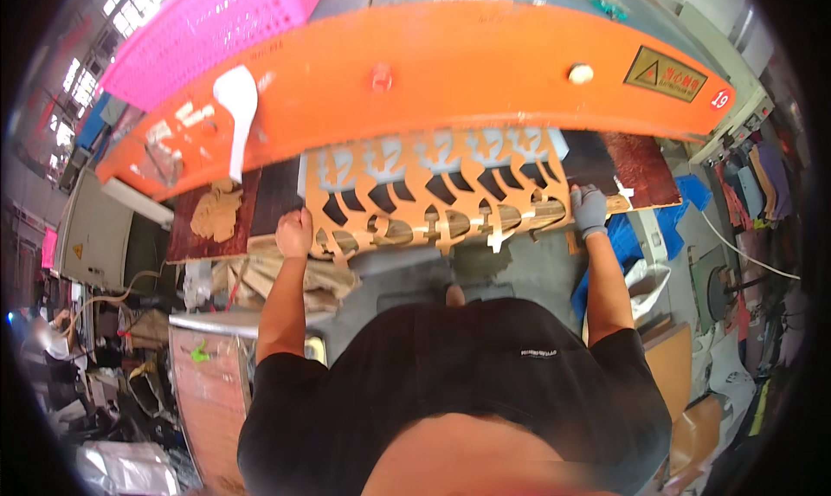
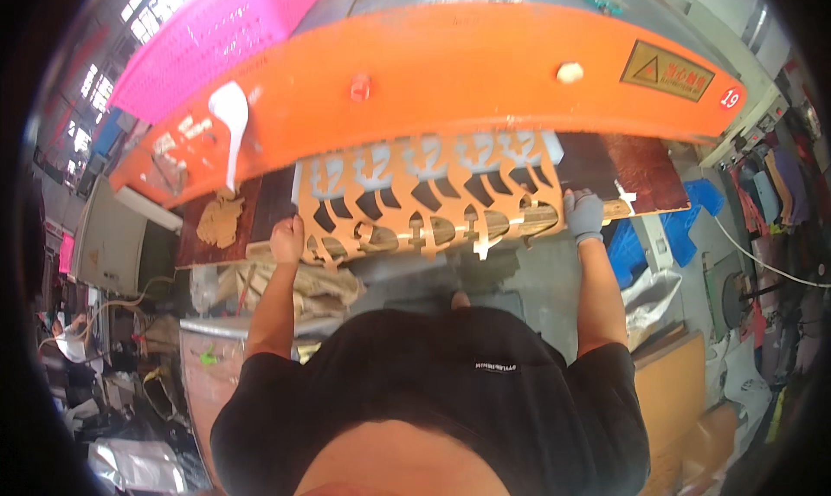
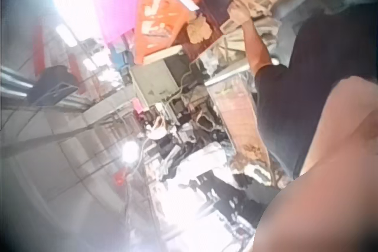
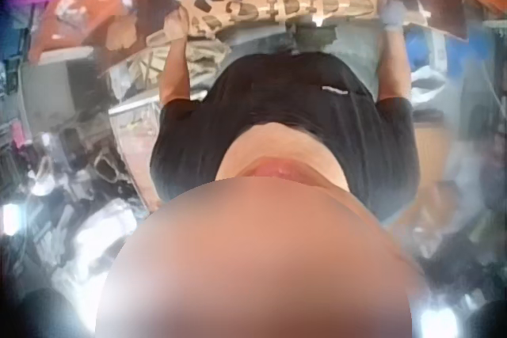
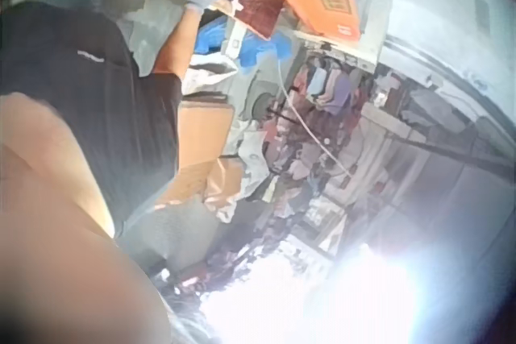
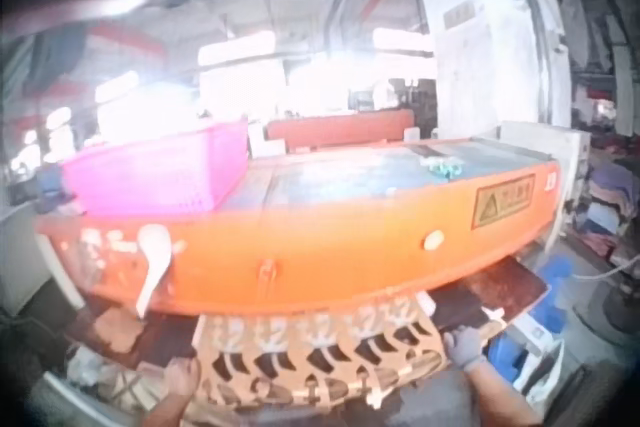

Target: The person places multiple flat cutout pieces onto a die-cutting press bed, then closes the press to cut them. The person repeats this cycle several times, handling the cutouts by hand and arranging them on the press bed before each press cycle.

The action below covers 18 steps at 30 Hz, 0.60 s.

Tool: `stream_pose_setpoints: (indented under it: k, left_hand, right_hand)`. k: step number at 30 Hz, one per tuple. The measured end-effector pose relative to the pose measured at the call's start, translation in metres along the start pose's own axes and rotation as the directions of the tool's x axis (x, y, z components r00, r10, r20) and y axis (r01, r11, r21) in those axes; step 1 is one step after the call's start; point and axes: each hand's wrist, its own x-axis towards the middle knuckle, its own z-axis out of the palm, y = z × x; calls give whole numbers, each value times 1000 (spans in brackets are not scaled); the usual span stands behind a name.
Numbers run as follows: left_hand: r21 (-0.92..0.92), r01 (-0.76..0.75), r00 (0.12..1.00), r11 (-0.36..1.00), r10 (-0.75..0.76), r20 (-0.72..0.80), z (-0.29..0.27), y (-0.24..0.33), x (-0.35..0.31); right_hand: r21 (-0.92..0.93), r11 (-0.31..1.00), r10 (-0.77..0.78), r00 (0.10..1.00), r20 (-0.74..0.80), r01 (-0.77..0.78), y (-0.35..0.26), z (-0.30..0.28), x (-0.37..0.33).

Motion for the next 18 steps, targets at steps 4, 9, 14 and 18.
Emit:
stream_pose_setpoints:
  k: [4, 9, 14, 18]
  left_hand:
    - [3, -31, 999, 1000, 31, -5, -33, 1, -52]
    - [-13, -43, 999, 999, 43, 1, -85, 10, -121]
    - [-86, -75, 997, 993, 78, 25, -125, 7, -183]
    - [-148, 91, 972, 985, -55, 230, -157, 6, -198]
  right_hand:
    - [74, 997, 29, 999, -36, -27, 1, -36, -51]
    - [90, 996, 30, 996, -80, -23, -10, -84, -119]
    - [64, 997, 43, 999, -3, -43, -9, -121, -180]
    - [312, 885, 317, 938, 141, -346, -12, -148, -190]
